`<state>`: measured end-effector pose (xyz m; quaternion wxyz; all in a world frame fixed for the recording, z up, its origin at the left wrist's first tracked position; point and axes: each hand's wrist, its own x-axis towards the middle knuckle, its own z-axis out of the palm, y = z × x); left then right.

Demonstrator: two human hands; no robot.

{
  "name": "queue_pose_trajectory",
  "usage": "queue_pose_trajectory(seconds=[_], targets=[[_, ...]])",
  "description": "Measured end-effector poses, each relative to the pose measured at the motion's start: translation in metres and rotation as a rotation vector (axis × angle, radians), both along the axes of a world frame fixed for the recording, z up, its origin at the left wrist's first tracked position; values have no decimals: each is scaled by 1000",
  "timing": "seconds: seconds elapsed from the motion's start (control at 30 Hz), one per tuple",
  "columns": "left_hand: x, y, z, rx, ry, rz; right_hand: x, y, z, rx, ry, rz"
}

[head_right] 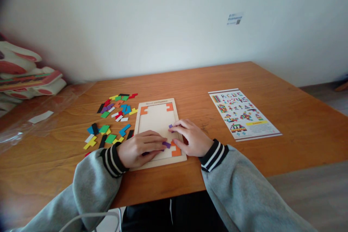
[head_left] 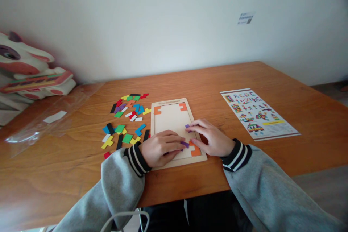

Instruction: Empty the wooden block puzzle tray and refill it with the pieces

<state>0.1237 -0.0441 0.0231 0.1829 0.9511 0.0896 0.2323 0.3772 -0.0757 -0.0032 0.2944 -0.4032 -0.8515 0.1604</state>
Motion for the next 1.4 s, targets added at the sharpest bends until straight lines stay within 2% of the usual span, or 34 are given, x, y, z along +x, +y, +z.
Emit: queue_pose_trajectory(seconds=[0.17,0.33,0.5,0.8,1.0,1.2,1.4], targets=[[1,0,-3,-112,5,-23,1,1,-1,-21,13,17],[5,-4,-6,-170,-20,96,2,1,-1,-31,31,20],[6,-7,-6,-225,-4,131,1,2,1,-39,48,21],[12,-15,-7,-403,-65,75,1,2,2,-32,45,19],[16,-19,-4,-390,-65,50,1,3,0,-35,39,30],[15,-18,-6,-285,-65,171,2,2,1,-41,39,31],[15,-16,-4,-330,-46,112,2,3,0,-47,38,30]])
